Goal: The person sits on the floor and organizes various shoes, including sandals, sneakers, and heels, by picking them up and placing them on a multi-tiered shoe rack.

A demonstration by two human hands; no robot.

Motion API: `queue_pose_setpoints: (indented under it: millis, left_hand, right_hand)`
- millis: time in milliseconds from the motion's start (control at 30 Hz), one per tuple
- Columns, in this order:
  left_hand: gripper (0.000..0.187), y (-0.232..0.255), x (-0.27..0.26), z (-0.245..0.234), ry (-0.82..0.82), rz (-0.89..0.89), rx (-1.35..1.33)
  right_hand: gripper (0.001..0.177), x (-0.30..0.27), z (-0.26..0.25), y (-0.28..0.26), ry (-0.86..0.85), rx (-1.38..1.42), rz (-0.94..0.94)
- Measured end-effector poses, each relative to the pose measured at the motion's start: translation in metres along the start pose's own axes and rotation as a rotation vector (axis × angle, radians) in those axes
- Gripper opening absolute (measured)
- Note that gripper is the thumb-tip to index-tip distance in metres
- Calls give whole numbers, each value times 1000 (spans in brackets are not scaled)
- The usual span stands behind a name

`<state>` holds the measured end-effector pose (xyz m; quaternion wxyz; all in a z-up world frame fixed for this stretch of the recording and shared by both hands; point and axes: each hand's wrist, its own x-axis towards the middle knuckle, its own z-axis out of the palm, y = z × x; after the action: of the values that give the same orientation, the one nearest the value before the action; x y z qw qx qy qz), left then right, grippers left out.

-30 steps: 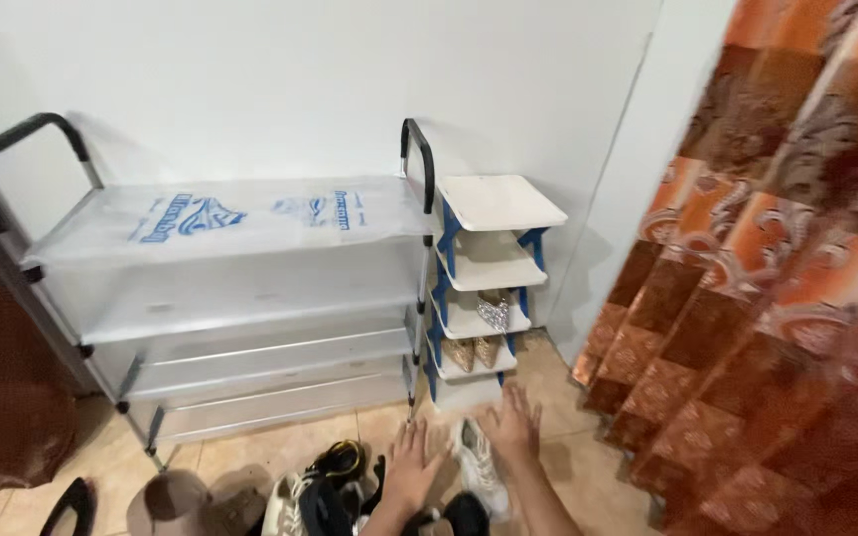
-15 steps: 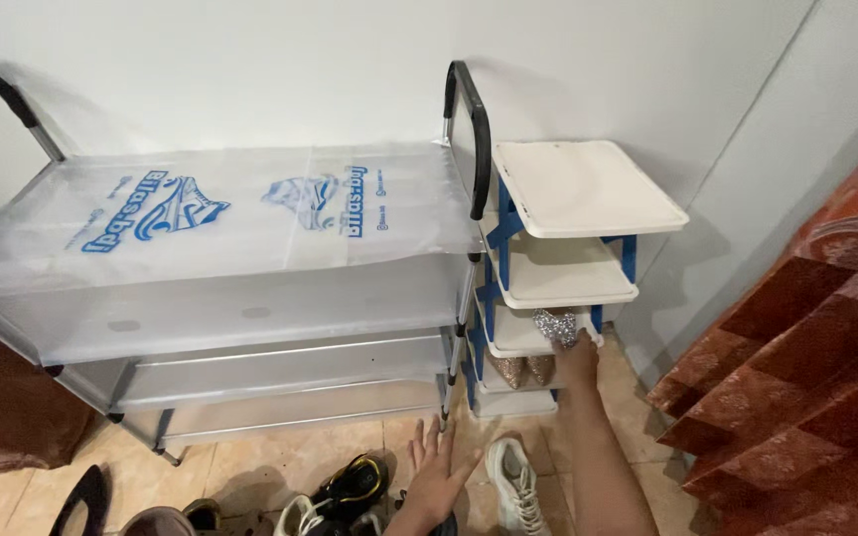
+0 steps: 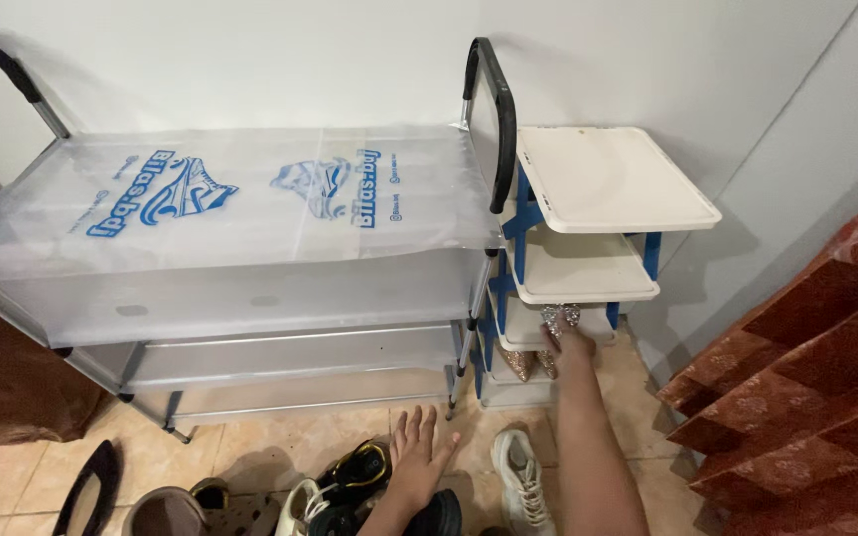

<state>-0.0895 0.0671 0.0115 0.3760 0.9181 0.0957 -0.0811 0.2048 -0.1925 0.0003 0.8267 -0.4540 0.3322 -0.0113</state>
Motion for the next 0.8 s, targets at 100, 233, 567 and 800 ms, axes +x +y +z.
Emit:
queue_pose_setpoints:
  millis: [100,233,567,800]
  left_hand:
    - [83,8,-9,0,9,26,-24]
    - [83,5,-29,-2,22,85,-75]
    - [70,-29,-143,-13,201,81,-607]
    - [60,-65,-277,-62,406,252,-665]
  right_hand:
    - [31,-36,-12,1,-31,176,-19]
    - [31,-90,-54,30,-182,288,-116]
    - [27,-297,-198,180,-283,267,-213]
    - [29,-497,-240,226,-265,165,-166]
